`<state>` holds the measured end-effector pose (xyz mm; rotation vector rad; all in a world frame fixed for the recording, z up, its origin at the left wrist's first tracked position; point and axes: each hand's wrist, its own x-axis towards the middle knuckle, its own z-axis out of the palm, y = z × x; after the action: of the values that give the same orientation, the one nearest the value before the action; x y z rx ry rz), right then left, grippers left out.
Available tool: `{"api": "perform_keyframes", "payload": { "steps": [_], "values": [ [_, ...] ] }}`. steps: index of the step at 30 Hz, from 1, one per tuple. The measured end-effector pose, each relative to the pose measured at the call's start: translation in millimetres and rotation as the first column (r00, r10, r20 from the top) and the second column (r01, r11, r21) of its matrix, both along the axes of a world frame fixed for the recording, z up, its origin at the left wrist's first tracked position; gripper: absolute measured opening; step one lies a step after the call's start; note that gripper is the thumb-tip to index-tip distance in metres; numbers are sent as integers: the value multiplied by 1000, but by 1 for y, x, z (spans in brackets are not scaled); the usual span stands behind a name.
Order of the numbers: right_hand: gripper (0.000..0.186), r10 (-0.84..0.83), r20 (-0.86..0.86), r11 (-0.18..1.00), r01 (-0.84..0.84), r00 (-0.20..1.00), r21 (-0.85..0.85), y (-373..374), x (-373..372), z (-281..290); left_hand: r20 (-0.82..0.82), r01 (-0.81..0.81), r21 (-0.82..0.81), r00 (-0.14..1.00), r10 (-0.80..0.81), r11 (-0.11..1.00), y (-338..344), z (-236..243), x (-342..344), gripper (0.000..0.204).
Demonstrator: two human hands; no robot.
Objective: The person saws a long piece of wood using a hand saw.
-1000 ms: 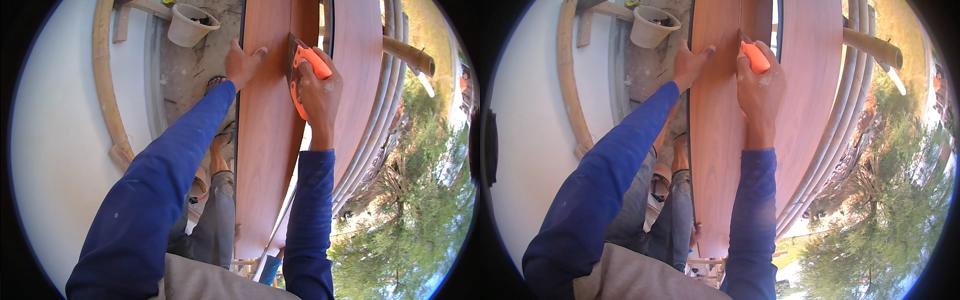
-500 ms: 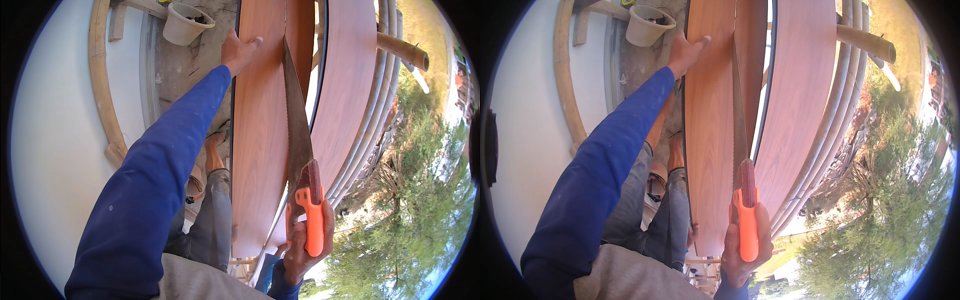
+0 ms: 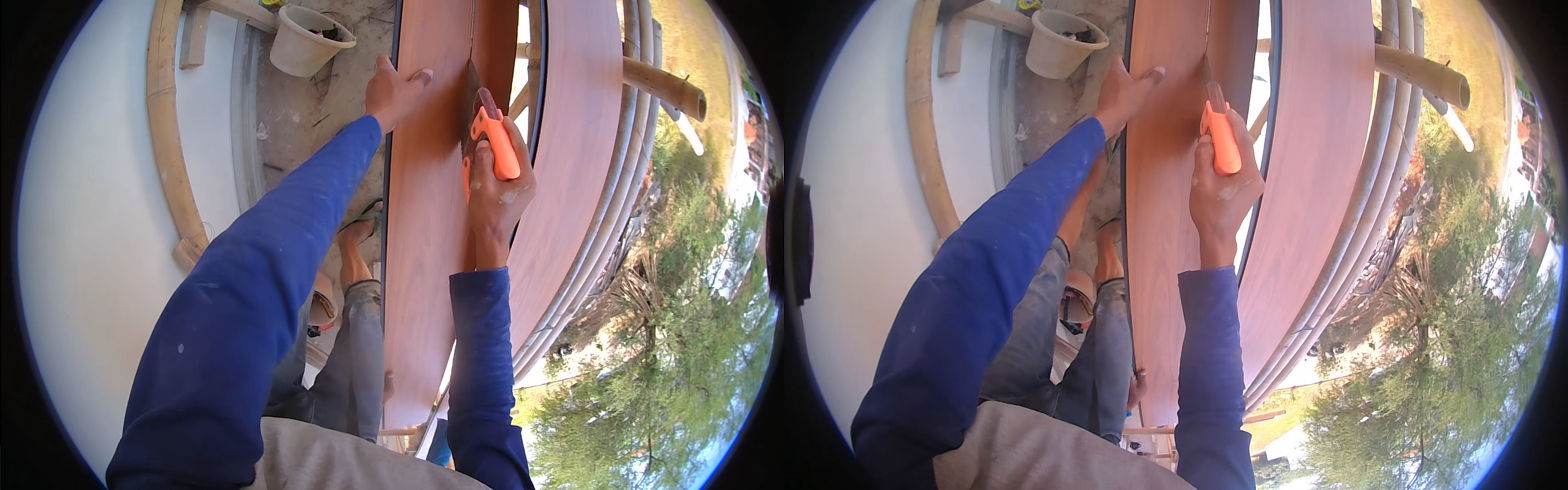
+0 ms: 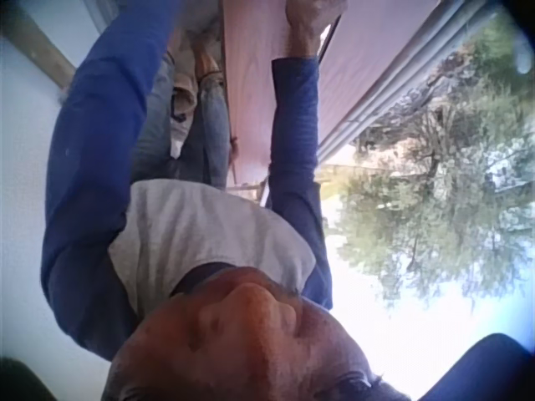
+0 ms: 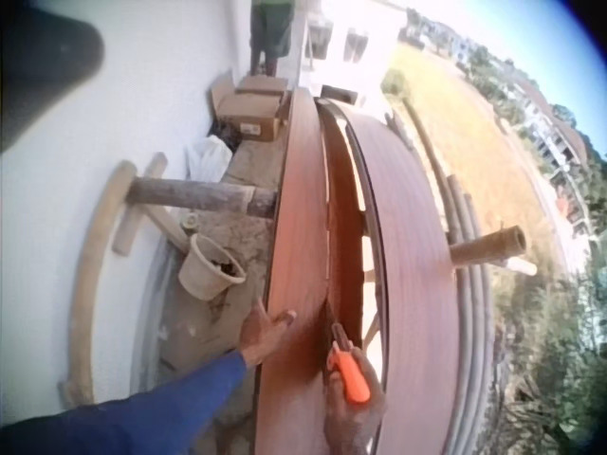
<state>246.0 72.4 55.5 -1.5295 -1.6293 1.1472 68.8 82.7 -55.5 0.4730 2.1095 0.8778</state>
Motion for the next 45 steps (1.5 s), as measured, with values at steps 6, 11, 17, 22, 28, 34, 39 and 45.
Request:
{"api": "perform_keyframes", "payload": {
  "steps": [6, 11, 17, 22, 28, 34, 39, 45],
  "values": [
    [43, 58, 0, 983, -57, 998, -175, 53, -11, 20, 155, -17, 46, 988, 10, 999, -37, 0, 40, 83],
    [46, 77, -67, 989, -84, 995, -118, 28, -13, 37, 101, -35, 179, 995, 17, 983, -46, -16, 35, 85],
    [46, 49, 9, 936, -42, 999, -349, 39, -18, 70, 264, -35, 66, 964, 17, 997, -43, 24, 28, 92],
    [53, 15, 144, 998, -7, 990, -56, 7, 10, 122, 122, 119, 8, 985, -119, 993, -25, 18, 69, 114],
    [47, 57, 45, 994, -53, 997, -94, -45, 18, 178, 213, 68, 43, 974, -76, 997, -45, 5, 32, 111],
    [47, 52, 73, 995, -45, 996, -88, -74, 37, 206, 320, 3, 123, 946, -43, 992, -30, -17, 29, 111],
    [52, -133, 121, 949, 162, 984, -269, -106, 40, 229, 317, -16, 209, 947, -52, 978, -37, -35, 0, 104],
    [54, -22, 187, 934, 86, 982, -346, -127, 65, 256, 287, -34, 247, 957, -39, 968, -26, -17, 15, 95]
  ]
}}
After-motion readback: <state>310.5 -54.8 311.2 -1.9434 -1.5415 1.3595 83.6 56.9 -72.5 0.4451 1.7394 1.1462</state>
